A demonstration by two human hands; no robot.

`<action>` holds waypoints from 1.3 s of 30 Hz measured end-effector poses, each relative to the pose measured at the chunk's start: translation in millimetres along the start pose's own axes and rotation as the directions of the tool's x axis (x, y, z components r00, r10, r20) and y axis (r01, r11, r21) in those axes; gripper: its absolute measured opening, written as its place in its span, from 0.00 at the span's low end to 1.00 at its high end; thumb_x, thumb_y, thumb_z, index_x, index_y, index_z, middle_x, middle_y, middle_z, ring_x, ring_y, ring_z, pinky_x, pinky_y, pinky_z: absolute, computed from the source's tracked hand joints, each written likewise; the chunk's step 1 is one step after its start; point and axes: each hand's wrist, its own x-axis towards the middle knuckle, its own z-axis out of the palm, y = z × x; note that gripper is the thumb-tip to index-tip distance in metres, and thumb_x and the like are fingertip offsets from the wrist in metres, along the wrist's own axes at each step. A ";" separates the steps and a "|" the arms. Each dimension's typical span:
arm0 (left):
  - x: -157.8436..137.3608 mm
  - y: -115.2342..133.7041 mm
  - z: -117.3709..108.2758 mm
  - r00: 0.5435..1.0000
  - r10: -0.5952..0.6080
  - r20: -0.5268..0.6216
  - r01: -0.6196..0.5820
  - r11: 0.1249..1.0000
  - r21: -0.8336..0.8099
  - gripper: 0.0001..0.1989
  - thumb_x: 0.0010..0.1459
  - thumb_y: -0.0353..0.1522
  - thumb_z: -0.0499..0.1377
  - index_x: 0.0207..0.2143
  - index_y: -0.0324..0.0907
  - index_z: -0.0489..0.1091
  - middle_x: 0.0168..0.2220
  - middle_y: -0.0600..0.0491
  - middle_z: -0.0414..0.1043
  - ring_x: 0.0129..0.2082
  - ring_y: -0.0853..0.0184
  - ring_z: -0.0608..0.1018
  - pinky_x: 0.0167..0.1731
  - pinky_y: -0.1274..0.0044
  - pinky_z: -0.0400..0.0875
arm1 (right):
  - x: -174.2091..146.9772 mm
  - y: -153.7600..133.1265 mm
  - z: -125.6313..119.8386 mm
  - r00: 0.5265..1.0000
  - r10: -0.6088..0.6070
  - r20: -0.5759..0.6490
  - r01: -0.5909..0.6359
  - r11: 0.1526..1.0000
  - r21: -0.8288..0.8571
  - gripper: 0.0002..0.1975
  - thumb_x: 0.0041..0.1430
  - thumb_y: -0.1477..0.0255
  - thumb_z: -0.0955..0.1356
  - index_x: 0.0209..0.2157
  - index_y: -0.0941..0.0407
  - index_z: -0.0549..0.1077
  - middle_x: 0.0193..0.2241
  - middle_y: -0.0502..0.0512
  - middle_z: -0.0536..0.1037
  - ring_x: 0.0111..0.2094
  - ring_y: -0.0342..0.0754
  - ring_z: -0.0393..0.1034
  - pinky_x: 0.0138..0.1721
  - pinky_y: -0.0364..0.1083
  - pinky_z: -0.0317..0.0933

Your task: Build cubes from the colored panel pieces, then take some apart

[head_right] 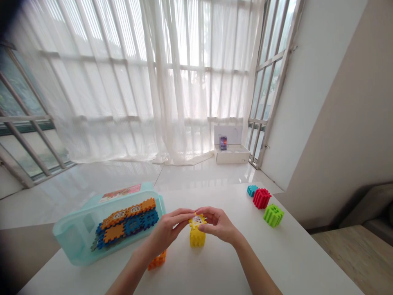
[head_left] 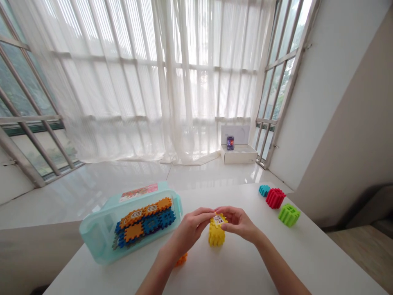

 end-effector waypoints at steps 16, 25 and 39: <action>-18.7 -8.5 34.0 0.957 -0.291 0.012 0.291 0.956 -0.030 0.44 0.54 0.34 0.62 0.68 0.44 0.43 0.68 0.42 0.48 0.67 0.53 0.55 0.65 0.58 0.54 | -13.4 5.9 -16.8 0.976 -0.171 -0.132 0.071 0.832 -0.551 0.08 0.53 0.69 0.72 0.36 0.53 0.73 0.44 0.56 0.76 0.46 0.52 0.72 0.49 0.52 0.65; -24.1 -8.7 45.7 0.953 -0.301 0.048 0.304 0.942 -0.142 0.46 0.49 0.35 0.66 0.66 0.44 0.48 0.64 0.41 0.58 0.64 0.51 0.62 0.61 0.59 0.60 | -15.4 8.4 2.3 0.978 -0.198 -0.069 0.122 0.805 -0.580 0.09 0.51 0.71 0.73 0.36 0.53 0.73 0.45 0.56 0.76 0.46 0.53 0.72 0.50 0.53 0.65; -22.6 -5.1 34.5 0.971 -0.224 0.088 0.237 0.953 -0.191 0.15 0.55 0.33 0.65 0.45 0.45 0.70 0.46 0.50 0.73 0.46 0.62 0.75 0.49 0.71 0.69 | -19.9 13.0 -0.4 0.987 -0.162 -0.005 0.121 0.759 -0.640 0.11 0.51 0.65 0.74 0.38 0.51 0.78 0.43 0.57 0.78 0.43 0.54 0.74 0.46 0.53 0.68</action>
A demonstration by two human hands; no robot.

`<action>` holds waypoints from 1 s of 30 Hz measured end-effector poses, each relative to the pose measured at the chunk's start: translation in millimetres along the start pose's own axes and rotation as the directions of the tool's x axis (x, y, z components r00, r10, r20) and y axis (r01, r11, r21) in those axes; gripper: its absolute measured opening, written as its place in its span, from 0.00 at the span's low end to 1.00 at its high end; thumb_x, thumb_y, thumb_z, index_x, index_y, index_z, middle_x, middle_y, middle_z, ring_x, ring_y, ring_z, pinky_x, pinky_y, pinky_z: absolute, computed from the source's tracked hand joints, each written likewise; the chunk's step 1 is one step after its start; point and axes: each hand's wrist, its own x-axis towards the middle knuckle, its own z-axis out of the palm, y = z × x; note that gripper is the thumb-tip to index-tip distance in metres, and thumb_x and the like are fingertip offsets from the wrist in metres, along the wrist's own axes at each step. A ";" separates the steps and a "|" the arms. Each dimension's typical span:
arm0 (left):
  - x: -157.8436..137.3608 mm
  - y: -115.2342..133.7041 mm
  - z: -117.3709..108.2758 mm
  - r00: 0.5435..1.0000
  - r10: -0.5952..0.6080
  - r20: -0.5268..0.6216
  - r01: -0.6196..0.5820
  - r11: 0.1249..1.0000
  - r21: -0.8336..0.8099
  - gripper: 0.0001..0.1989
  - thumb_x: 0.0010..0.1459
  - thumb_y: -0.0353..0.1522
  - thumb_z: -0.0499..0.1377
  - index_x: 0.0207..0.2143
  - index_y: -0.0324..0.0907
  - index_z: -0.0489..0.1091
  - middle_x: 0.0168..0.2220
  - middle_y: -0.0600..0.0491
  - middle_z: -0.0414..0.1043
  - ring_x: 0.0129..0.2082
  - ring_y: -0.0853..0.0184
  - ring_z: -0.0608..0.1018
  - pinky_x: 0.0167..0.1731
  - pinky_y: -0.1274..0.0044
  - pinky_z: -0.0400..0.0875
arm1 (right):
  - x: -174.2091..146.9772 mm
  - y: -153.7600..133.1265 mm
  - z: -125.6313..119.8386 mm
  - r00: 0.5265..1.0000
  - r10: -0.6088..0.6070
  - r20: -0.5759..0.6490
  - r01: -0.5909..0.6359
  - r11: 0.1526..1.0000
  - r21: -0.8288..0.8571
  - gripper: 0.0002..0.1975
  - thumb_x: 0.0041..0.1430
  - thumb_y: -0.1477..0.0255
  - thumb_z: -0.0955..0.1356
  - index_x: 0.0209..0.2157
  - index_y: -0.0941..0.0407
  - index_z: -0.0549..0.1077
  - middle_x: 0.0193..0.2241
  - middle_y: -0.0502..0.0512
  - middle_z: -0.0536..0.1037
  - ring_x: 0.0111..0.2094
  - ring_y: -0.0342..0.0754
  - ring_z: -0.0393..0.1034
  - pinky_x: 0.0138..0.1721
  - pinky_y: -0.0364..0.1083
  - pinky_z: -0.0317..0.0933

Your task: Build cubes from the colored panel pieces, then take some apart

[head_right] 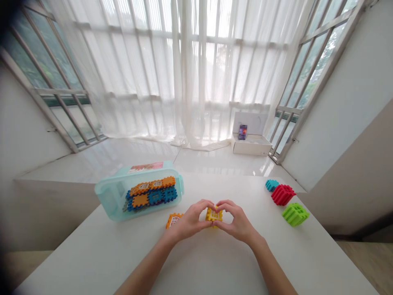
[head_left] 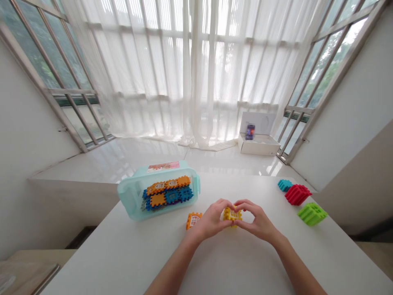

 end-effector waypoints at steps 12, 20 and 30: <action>-0.5 0.9 -16.8 0.993 0.025 0.119 -0.029 0.999 0.030 0.16 0.56 0.32 0.63 0.49 0.49 0.74 0.52 0.51 0.72 0.49 0.63 0.75 0.53 0.73 0.66 | -1.2 -0.2 -0.4 0.999 0.005 0.043 -0.003 0.999 -0.045 0.13 0.51 0.70 0.73 0.41 0.49 0.78 0.45 0.55 0.78 0.45 0.55 0.74 0.49 0.53 0.67; 36.8 16.0 -37.3 0.926 -0.094 0.366 -0.047 0.933 0.358 0.16 0.44 0.33 0.67 0.38 0.46 0.73 0.37 0.54 0.74 0.38 0.61 0.77 0.37 0.75 0.70 | -3.5 0.0 3.9 0.999 0.037 0.002 -0.037 0.996 -0.078 0.20 0.48 0.72 0.73 0.45 0.50 0.73 0.41 0.53 0.78 0.41 0.53 0.74 0.45 0.51 0.67; 53.5 19.6 -42.5 0.839 -0.204 0.504 -0.057 0.889 0.454 0.19 0.44 0.38 0.66 0.41 0.46 0.70 0.41 0.53 0.75 0.40 0.60 0.77 0.38 0.75 0.70 | -1.6 -5.1 6.4 0.997 0.073 0.038 -0.072 0.996 -0.048 0.23 0.45 0.78 0.72 0.45 0.52 0.68 0.40 0.51 0.75 0.41 0.49 0.70 0.46 0.48 0.65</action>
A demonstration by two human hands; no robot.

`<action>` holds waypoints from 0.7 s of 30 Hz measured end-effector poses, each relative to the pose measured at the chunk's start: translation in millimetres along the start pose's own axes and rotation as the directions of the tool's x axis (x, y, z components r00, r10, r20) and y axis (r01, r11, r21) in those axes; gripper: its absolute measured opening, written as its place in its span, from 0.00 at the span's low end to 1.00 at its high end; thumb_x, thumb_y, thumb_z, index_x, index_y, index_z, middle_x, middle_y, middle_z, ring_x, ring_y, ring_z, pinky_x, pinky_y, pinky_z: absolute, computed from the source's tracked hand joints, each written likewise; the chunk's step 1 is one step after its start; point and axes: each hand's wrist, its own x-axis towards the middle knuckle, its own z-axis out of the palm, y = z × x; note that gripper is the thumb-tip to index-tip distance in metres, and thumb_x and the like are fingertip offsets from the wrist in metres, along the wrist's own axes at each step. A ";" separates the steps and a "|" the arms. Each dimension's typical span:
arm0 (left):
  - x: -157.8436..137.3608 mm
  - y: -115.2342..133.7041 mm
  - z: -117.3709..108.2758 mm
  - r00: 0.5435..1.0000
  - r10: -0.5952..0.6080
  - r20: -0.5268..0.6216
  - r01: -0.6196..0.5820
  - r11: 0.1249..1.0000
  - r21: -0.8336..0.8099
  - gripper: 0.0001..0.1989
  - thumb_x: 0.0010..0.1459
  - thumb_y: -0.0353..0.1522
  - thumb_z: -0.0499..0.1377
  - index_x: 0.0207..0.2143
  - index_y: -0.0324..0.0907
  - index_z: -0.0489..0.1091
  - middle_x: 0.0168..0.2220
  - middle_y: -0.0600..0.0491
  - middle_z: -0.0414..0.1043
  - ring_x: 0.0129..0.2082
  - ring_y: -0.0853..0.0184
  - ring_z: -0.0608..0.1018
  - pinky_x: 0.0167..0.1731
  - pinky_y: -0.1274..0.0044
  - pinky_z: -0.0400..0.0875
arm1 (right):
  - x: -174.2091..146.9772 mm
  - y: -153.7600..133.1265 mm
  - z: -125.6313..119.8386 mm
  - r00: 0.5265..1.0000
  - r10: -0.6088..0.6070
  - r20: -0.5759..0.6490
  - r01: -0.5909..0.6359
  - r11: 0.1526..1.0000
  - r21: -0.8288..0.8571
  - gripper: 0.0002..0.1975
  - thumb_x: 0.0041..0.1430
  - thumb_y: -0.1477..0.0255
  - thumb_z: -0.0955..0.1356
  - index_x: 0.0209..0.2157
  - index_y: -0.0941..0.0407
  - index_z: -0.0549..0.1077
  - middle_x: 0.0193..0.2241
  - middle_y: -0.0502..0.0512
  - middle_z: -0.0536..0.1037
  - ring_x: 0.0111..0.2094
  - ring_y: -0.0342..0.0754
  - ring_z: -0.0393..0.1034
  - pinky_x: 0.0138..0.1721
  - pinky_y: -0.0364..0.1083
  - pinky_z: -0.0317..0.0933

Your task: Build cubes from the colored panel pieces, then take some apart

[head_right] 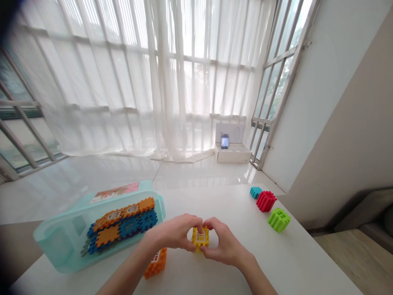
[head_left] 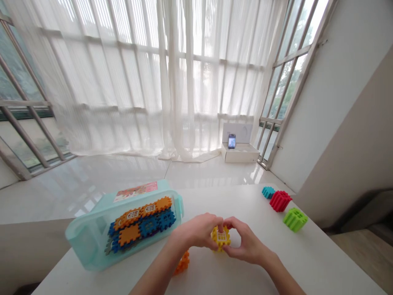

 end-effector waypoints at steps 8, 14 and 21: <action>-5.2 8.8 -2.6 0.998 -0.052 0.021 0.050 0.994 0.096 0.21 0.45 0.38 0.64 0.44 0.49 0.68 0.40 0.53 0.75 0.40 0.58 0.78 0.34 0.74 0.70 | 0.7 -2.1 -2.1 0.999 -0.032 0.042 0.033 0.999 -0.018 0.26 0.46 0.76 0.72 0.48 0.51 0.67 0.44 0.52 0.74 0.44 0.51 0.69 0.49 0.49 0.64; -5.9 14.6 -0.9 0.998 -0.054 0.028 0.051 0.992 0.118 0.21 0.45 0.35 0.62 0.43 0.47 0.65 0.43 0.52 0.75 0.42 0.59 0.78 0.36 0.74 0.71 | 0.0 -0.8 -0.6 0.998 -0.026 0.049 0.027 0.999 -0.023 0.24 0.47 0.78 0.71 0.48 0.51 0.68 0.43 0.51 0.75 0.44 0.50 0.70 0.48 0.48 0.64; -3.3 19.2 3.1 0.997 -0.073 0.032 0.068 0.987 0.143 0.20 0.45 0.33 0.62 0.42 0.45 0.62 0.42 0.51 0.75 0.39 0.59 0.78 0.33 0.74 0.71 | 1.3 -2.1 0.7 0.999 -0.038 0.038 0.039 0.999 -0.006 0.24 0.47 0.79 0.70 0.48 0.51 0.69 0.44 0.52 0.75 0.44 0.51 0.71 0.47 0.48 0.64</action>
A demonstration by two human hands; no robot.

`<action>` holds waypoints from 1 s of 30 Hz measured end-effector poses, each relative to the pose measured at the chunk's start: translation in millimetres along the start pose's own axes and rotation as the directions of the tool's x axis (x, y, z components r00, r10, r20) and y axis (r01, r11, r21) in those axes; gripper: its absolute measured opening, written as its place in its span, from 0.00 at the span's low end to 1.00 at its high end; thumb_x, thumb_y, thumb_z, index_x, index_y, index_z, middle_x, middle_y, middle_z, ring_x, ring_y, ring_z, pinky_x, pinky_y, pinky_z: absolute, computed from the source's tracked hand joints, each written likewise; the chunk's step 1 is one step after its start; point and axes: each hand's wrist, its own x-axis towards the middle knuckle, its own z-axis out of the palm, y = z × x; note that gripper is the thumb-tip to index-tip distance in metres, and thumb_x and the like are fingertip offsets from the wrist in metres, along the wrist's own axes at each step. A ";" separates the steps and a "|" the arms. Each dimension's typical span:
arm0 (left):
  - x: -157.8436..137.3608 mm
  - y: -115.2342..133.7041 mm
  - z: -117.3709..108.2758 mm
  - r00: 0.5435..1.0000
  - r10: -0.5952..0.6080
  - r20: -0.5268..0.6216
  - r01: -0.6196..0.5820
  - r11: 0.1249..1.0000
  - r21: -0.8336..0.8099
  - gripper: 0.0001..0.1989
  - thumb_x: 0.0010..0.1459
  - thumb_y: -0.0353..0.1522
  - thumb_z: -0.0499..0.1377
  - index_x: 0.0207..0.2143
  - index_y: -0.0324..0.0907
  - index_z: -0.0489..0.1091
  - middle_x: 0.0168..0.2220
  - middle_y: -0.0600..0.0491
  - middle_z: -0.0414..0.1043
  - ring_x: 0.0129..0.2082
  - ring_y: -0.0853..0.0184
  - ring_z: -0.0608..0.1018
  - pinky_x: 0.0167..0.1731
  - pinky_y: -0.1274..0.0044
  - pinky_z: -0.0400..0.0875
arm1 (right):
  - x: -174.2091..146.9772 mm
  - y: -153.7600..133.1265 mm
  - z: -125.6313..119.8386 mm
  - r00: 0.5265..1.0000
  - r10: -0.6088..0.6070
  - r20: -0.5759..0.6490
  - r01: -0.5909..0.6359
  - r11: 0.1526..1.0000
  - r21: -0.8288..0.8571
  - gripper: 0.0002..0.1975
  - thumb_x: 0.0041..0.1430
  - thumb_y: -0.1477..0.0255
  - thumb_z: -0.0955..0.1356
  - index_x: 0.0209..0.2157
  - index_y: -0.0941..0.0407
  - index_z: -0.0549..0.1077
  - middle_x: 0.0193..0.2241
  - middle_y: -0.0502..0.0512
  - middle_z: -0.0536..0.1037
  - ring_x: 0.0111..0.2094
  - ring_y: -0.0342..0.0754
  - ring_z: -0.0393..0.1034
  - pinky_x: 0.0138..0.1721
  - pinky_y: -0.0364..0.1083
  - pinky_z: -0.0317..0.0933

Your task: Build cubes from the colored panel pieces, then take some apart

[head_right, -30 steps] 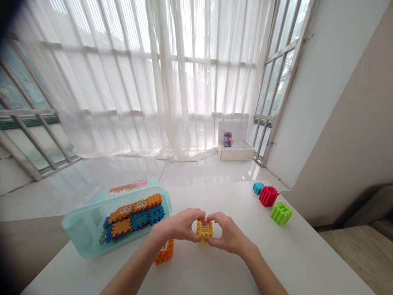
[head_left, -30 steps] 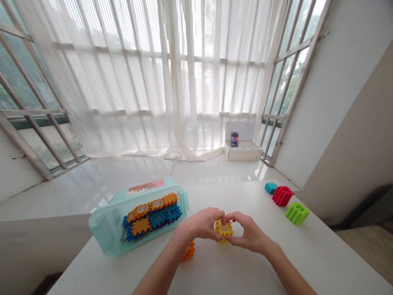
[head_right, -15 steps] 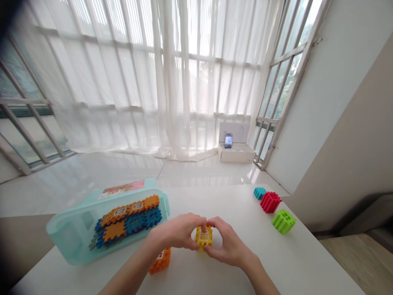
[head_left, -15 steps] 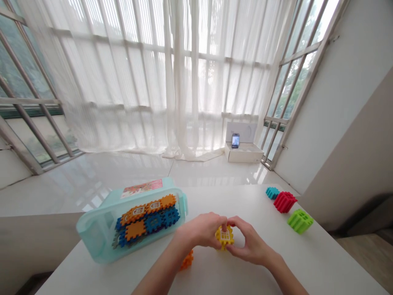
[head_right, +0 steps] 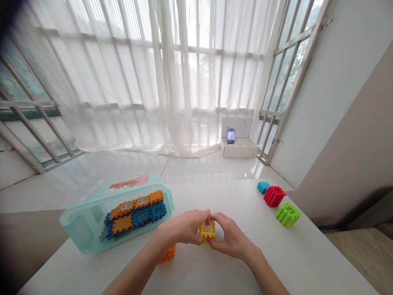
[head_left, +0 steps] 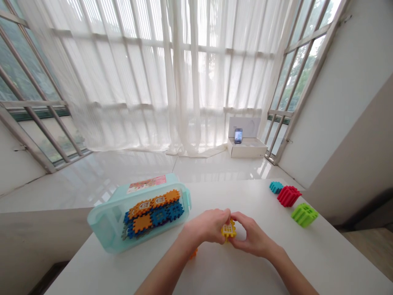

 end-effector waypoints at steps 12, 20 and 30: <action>3.5 -0.6 6.0 0.999 -0.024 -0.023 0.025 0.999 0.022 0.25 0.44 0.33 0.63 0.43 0.46 0.55 0.41 0.49 0.74 0.39 0.57 0.79 0.30 0.74 0.70 | -0.4 1.1 2.6 0.996 0.087 0.023 -0.087 0.996 0.003 0.27 0.48 0.73 0.73 0.51 0.52 0.68 0.47 0.52 0.77 0.45 0.53 0.72 0.47 0.49 0.65; 8.1 2.6 10.7 0.999 -0.032 -0.037 0.035 0.996 0.079 0.29 0.45 0.34 0.64 0.47 0.45 0.54 0.41 0.47 0.76 0.38 0.55 0.80 0.30 0.74 0.70 | 1.6 -1.0 1.7 0.996 0.085 0.008 -0.086 0.994 0.068 0.26 0.48 0.73 0.74 0.51 0.53 0.69 0.46 0.52 0.77 0.45 0.53 0.73 0.46 0.48 0.66; 10.1 0.7 14.9 0.999 -0.027 -0.039 0.031 0.996 0.086 0.42 0.45 0.34 0.65 0.60 0.45 0.47 0.46 0.45 0.75 0.45 0.52 0.79 0.37 0.71 0.73 | -0.3 4.4 3.5 0.995 0.099 -0.006 -0.098 0.995 0.025 0.23 0.49 0.72 0.74 0.48 0.53 0.70 0.43 0.53 0.78 0.43 0.53 0.73 0.46 0.51 0.66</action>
